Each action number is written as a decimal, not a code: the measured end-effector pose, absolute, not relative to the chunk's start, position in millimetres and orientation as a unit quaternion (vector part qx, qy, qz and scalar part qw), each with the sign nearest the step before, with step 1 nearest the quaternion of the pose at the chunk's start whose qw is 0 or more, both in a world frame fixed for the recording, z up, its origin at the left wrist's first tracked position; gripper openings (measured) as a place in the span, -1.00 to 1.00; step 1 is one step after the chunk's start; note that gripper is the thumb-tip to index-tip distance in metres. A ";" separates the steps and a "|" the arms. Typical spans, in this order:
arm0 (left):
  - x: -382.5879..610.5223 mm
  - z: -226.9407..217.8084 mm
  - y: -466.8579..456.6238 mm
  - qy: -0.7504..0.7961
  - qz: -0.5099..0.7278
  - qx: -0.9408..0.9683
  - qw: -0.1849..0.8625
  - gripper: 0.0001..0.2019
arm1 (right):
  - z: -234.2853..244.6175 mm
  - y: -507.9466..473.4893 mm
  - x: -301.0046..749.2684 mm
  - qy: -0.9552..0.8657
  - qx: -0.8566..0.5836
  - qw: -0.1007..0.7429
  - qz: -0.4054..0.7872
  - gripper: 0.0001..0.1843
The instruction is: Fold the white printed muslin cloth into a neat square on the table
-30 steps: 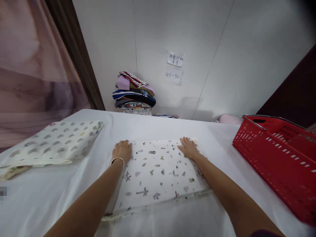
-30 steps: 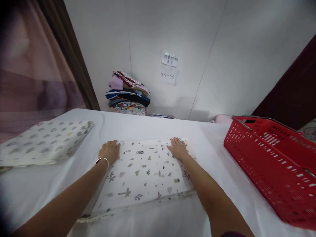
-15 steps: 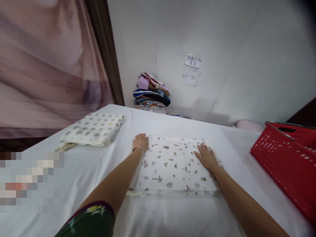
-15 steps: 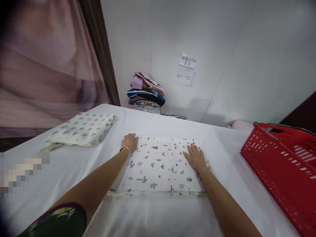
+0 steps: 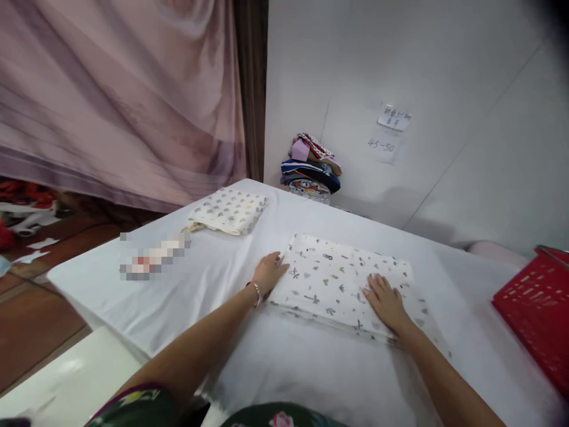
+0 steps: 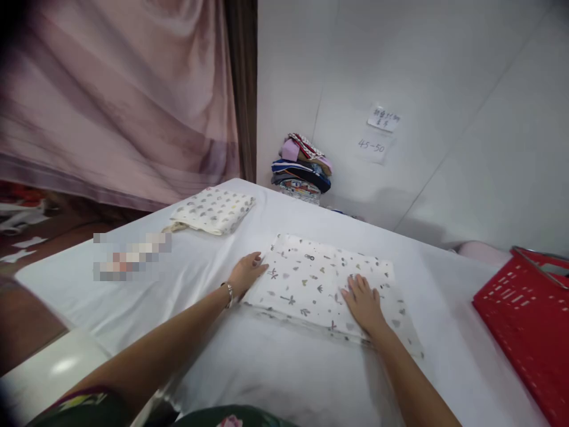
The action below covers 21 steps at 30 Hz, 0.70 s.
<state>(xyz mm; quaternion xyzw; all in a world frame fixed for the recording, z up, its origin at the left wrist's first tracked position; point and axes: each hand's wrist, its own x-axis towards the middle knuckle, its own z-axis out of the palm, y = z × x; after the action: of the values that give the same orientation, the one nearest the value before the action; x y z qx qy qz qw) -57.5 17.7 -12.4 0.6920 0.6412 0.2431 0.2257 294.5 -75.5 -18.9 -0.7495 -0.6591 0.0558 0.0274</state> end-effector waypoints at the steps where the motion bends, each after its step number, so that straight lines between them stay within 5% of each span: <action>1: -61.0 -13.5 5.9 0.639 0.260 0.684 0.237 -0.48 | -13.2 -76.8 281.4 -0.668 -0.740 0.035 0.070 -0.37; 10: -73.4 -1.7 -41.2 0.635 0.308 0.642 0.301 -0.81 | 3.4 -93.0 183.5 -0.777 -0.612 0.037 0.142 -0.38; 21: -93.3 -5.2 -28.8 0.597 0.329 0.645 0.346 -0.74 | 5.6 -92.2 120.0 -0.832 -0.469 0.265 0.133 -0.68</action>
<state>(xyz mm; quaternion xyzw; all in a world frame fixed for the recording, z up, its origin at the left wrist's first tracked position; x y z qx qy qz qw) -93.3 -28.8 -5.2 0.6446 0.5974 0.3287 0.3458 120.0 -92.2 5.6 -0.4694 -0.8316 0.1334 0.2650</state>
